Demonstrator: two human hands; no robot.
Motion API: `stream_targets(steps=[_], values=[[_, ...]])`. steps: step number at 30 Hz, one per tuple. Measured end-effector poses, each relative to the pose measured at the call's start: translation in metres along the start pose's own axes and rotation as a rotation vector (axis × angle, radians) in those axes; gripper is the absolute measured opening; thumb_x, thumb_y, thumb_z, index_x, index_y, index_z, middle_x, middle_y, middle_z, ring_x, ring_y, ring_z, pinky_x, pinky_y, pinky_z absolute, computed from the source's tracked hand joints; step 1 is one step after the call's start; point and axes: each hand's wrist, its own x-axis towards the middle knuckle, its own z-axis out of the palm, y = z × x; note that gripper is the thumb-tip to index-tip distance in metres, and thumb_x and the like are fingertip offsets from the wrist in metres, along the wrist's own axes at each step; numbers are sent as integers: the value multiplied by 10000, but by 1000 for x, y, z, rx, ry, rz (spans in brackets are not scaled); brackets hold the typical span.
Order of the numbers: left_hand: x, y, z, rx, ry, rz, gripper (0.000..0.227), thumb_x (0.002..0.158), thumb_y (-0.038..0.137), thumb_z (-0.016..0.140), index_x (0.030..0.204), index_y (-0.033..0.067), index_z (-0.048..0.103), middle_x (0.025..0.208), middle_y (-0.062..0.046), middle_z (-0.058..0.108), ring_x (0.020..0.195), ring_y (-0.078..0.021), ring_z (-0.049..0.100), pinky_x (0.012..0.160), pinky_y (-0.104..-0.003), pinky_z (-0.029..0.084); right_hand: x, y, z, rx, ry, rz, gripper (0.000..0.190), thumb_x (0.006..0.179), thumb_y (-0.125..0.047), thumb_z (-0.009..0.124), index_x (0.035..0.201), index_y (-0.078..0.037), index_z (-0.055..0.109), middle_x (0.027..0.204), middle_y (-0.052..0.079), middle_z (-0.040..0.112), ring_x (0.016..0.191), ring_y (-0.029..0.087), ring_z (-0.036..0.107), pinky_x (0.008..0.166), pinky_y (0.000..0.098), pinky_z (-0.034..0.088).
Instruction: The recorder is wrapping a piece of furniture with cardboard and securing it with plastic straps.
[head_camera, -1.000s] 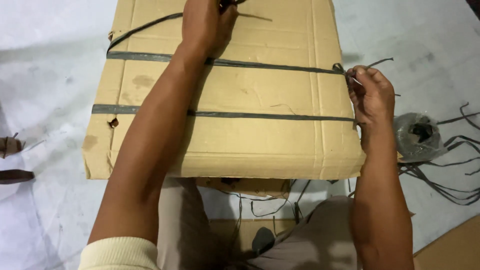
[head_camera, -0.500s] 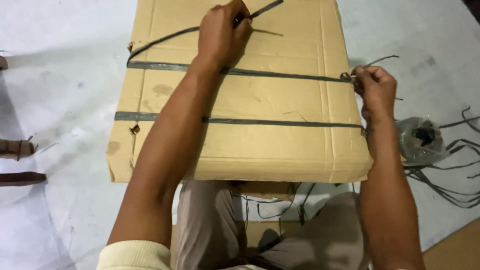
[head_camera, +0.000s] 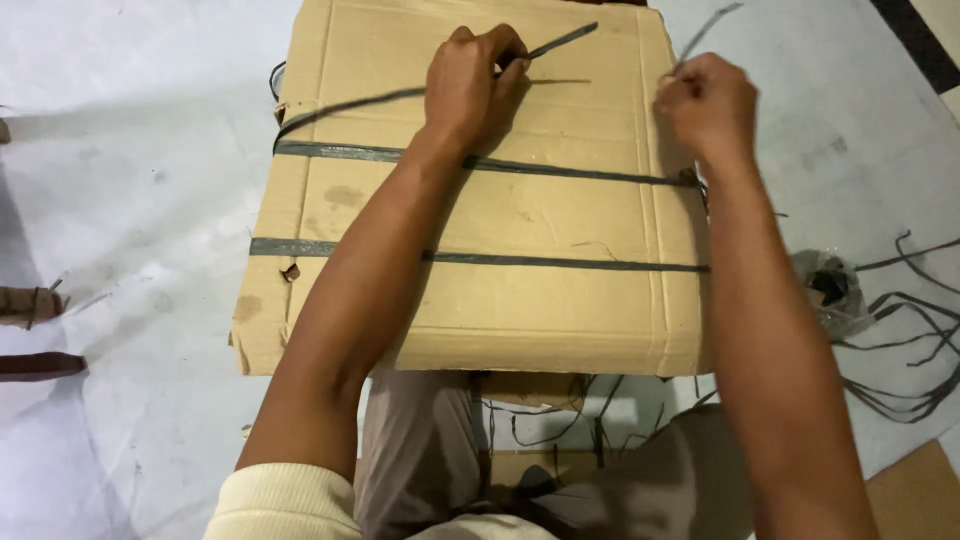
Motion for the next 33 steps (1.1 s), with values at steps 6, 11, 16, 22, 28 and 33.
stream_targets(steps=[6, 11, 16, 22, 28, 33], values=[[4, 7, 1, -11, -7, 19, 102, 872, 186, 731, 937, 111, 751, 823, -79, 782, 795, -316, 716, 755, -455, 550, -27, -52, 54, 6, 55, -117, 142, 963, -144, 737, 960, -4, 714, 842, 55, 725, 751, 117, 644, 698, 286, 529], [3, 6, 13, -61, -94, -31, 200, 904, 215, 719, 1066, 100, 711, 880, -92, 796, 779, -277, 772, 719, -430, 567, -39, -66, 55, 167, -76, -83, 197, 988, -204, 738, 976, -7, 745, 837, 22, 718, 745, 95, 613, 693, 278, 515], [1, 20, 13, -116, -236, 93, 206, 938, 258, 744, 1076, 117, 687, 904, -88, 799, 776, -274, 771, 708, -413, 579, -41, -74, 53, 291, -186, 14, 268, 1031, -267, 750, 976, -4, 763, 828, -1, 727, 723, 64, 634, 662, 261, 521], [-3, 19, 10, -195, -271, 167, 360, 897, 208, 744, 1206, 88, 604, 906, -110, 790, 765, -311, 756, 673, -434, 560, -37, -69, 61, 592, -192, 172, 189, 975, -181, 786, 955, 3, 748, 780, 16, 702, 657, 91, 588, 606, 267, 479], [-14, -13, -34, -11, -318, 183, 137, 897, 165, 741, 1010, 91, 712, 940, -150, 758, 838, -375, 721, 730, -478, 551, -45, -68, 61, 475, -208, 87, 187, 980, -172, 812, 1001, 11, 776, 792, 11, 686, 682, 80, 574, 619, 264, 475], [-35, -89, -115, 140, -248, 112, 138, 862, 71, 758, 999, 65, 750, 994, -162, 748, 917, -346, 722, 792, -444, 571, -51, -85, 56, 406, -226, 48, 192, 976, -183, 811, 1009, 4, 781, 830, 30, 731, 727, 86, 639, 664, 262, 530]])
